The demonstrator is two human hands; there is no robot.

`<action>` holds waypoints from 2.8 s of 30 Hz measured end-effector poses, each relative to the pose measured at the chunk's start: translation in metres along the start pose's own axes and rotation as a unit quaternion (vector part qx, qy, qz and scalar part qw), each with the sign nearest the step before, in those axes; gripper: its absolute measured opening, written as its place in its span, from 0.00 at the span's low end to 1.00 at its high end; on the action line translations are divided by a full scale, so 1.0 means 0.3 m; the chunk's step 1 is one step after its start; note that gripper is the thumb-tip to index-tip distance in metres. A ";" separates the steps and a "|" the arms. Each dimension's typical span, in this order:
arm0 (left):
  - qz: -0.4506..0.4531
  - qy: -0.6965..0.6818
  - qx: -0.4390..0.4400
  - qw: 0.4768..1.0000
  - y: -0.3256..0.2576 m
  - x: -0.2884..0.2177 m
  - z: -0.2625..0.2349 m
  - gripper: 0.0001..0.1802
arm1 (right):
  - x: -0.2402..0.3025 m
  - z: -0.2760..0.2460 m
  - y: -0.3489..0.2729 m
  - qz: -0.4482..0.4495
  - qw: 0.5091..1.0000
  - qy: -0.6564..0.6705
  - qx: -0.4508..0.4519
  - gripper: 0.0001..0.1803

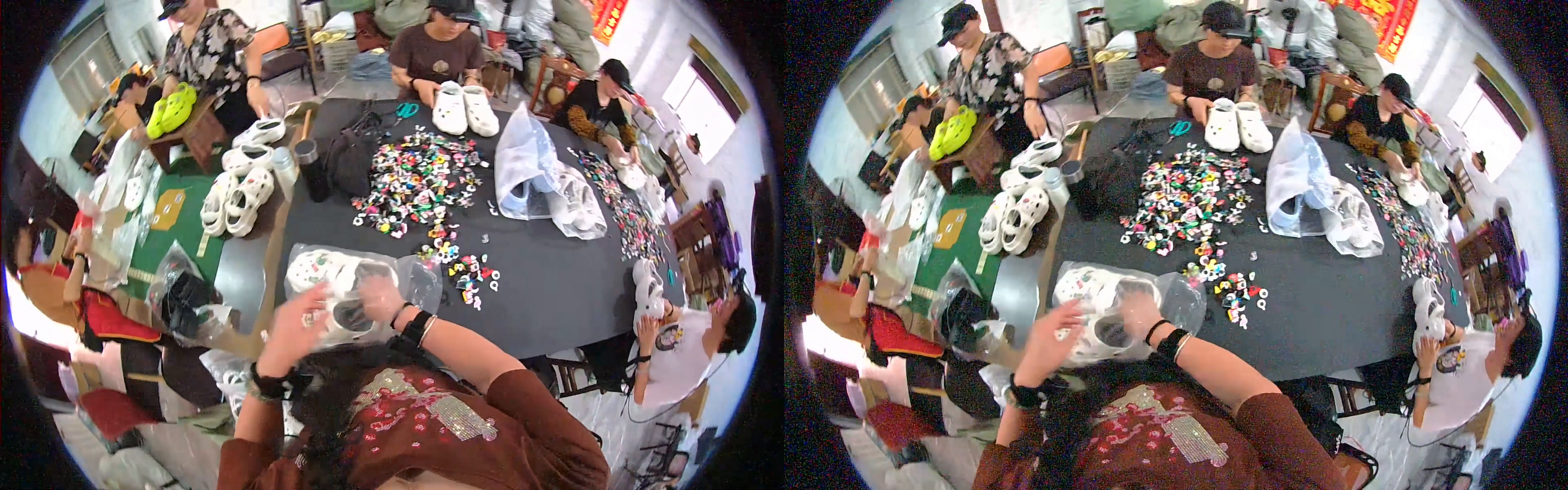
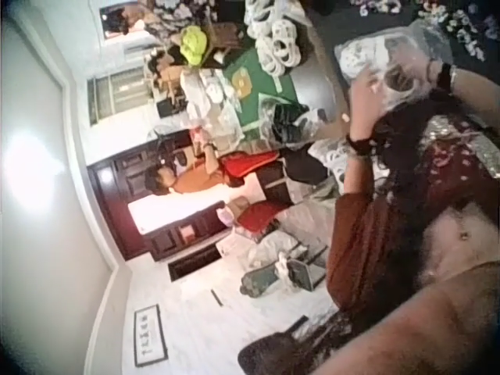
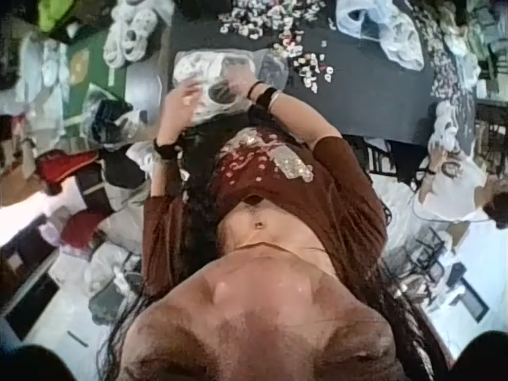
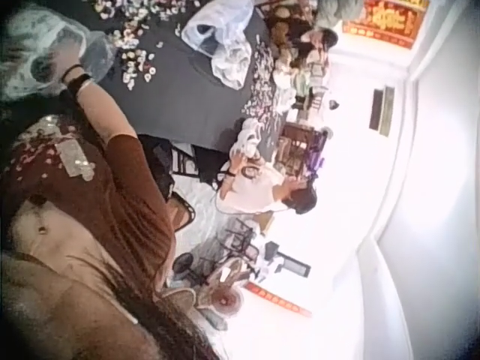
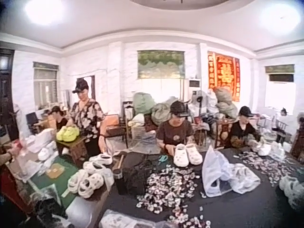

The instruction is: Manually attaching decorative charms into the holes of rubber clog-style shoes.

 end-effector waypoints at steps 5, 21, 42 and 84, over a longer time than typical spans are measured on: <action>-0.110 0.006 -0.169 0.979 -0.081 0.248 -0.232 0.22 | -0.035 -0.138 -0.068 0.017 1.000 0.021 -0.015 0.06; -0.133 -0.157 -0.216 0.954 0.042 0.436 -0.092 0.15 | -0.153 -0.503 -0.346 0.007 0.973 0.081 -0.214 0.15; -0.151 -0.640 0.028 0.753 0.069 0.316 0.090 0.35 | -0.139 -0.702 -0.470 -0.038 0.954 0.078 -0.287 0.14; -0.215 0.373 -0.416 0.801 -0.554 0.840 -0.641 0.17 | -0.252 -0.093 -0.328 0.243 0.962 0.094 0.082 0.14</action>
Point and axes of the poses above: each hand's wrist, its own y-axis towards the middle knuckle, its own z-axis out of the palm, x = y × z, the point moved 10 cm from there along y, towards the middle knuckle, and after that the axes turned 3 degrees about -y, right-handed, at the moved point
